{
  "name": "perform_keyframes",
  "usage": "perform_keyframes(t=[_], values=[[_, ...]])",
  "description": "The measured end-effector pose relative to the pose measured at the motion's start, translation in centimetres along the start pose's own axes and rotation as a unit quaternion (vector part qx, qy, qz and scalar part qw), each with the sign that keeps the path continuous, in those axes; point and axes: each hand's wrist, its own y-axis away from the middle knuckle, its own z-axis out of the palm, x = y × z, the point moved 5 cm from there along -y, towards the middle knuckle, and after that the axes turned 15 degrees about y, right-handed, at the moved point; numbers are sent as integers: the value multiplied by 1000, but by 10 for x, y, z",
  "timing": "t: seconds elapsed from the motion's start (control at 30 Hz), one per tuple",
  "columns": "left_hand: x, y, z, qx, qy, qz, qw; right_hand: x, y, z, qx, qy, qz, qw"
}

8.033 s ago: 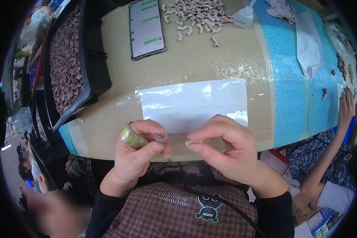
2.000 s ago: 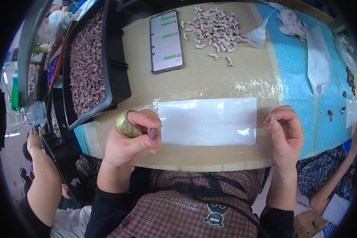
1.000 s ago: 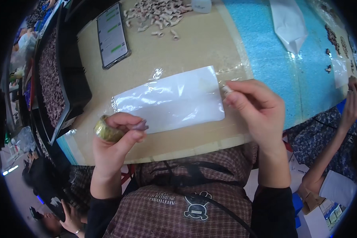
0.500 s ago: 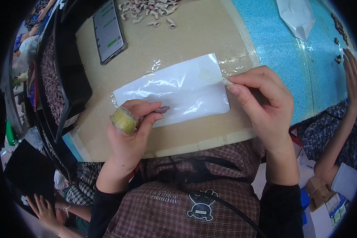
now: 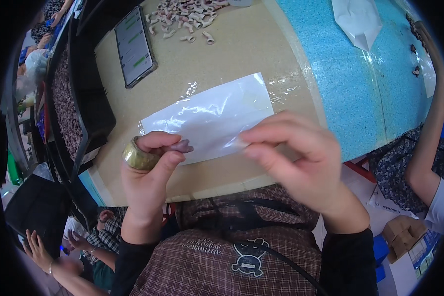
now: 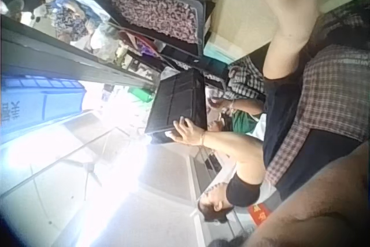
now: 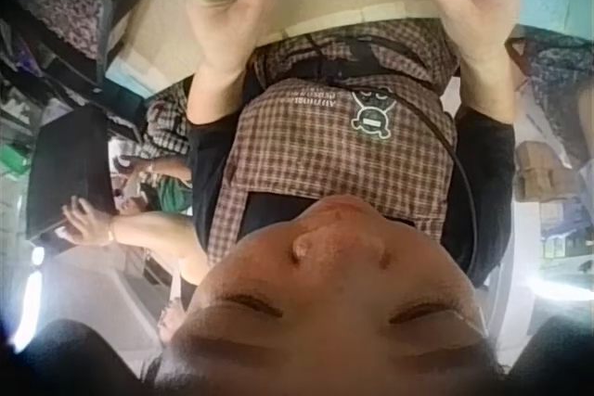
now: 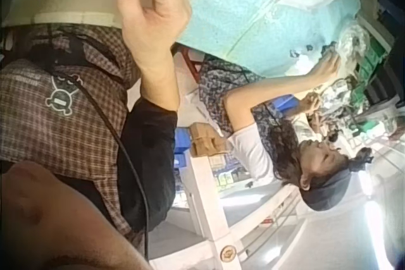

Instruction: Assembling small plastic components by hand at a manufacturing workstation.

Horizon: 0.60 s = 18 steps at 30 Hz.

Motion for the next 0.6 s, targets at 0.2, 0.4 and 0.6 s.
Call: perform_keyframes(t=[0.2,0.4,0.6], values=[[3,6,-5,-1,123,-114,986,-17,-6,34,-26,-42,-51,997],[5,9,-4,23,141,-119,983,-21,-9,42,-44,-39,-68,996],[9,11,-5,-65,151,-103,981,-29,-10,44,-49,2,-119,992]])
